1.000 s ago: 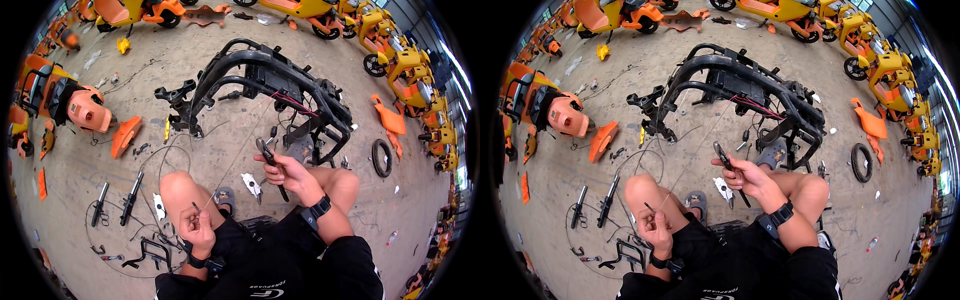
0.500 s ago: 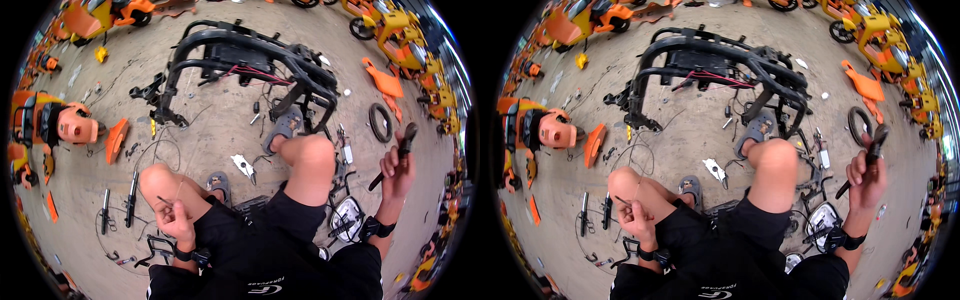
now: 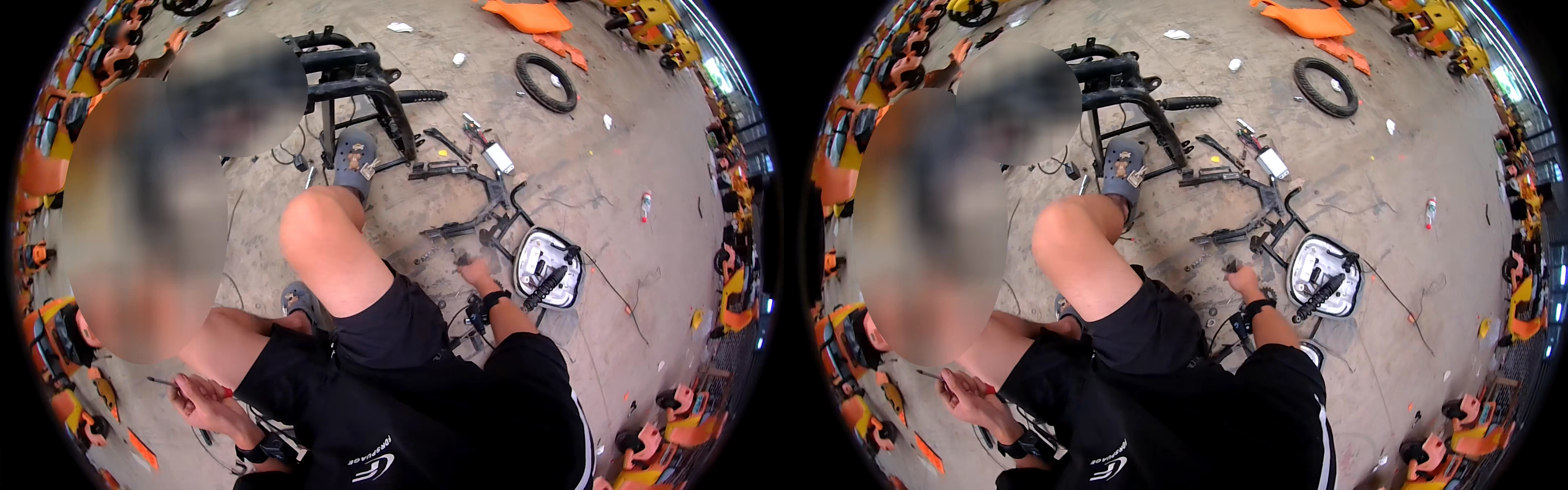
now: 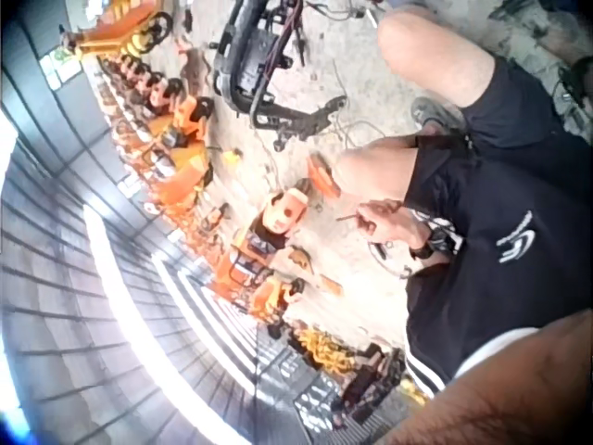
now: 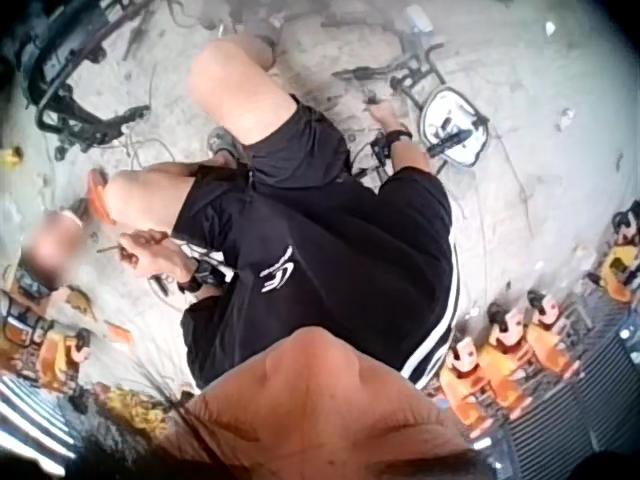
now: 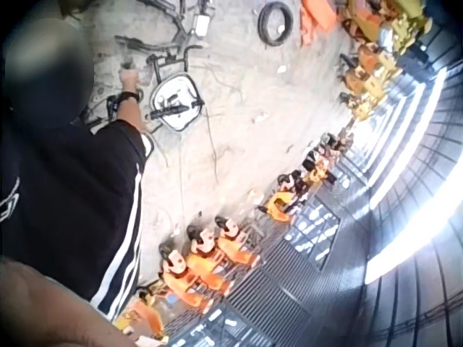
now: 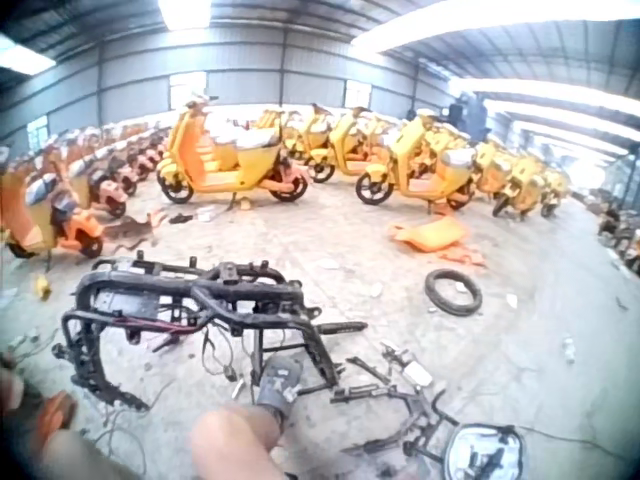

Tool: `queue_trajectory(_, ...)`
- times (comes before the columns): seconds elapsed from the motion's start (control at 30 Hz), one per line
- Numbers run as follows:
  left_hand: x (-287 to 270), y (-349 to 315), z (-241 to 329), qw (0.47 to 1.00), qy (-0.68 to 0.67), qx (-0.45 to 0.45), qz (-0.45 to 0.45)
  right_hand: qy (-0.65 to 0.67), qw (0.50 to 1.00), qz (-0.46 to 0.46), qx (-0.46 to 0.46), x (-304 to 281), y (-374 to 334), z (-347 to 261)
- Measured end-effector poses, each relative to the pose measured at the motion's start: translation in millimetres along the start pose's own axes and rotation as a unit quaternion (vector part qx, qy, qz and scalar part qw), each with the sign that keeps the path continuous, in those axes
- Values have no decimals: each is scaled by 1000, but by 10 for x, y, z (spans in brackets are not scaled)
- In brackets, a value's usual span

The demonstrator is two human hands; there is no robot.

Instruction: The person sits on the floor and uses pliers and a screwdriver to manipulate a thin metal cable and small components. They repeatedly bend, cut, and adjust the cable ends while surrounded by disassembled scooter parts.

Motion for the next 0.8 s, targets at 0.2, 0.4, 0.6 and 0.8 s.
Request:
queue_trajectory(0.2, -136, -74, -176, 997, -58, -37, 34, -113, 992, -43, -23, 770, -142, 548)
queue_trajectory(0.4, -3, -267, 146, 996, -59, -45, -52, -146, 984, -75, 75, 508, -372, 169)
queue_trajectory(0.6, -25, -289, 53, 995, -7, -58, -84, 299, 952, -23, -55, -142, -236, -476)
queue_trajectory(0.8, 38, -208, -28, 990, -27, -111, -83, 534, 823, -60, -183, -1926, -1694, -2649)
Point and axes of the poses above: each hand's wrist, its own y-axis towards the middle knuckle, its own x-axis out of the palm, z = x × y, the point moved 2 cm from there along y, towards the middle knuckle, and after that the axes turned 2 degrees about -y, right-handed, at the moved point
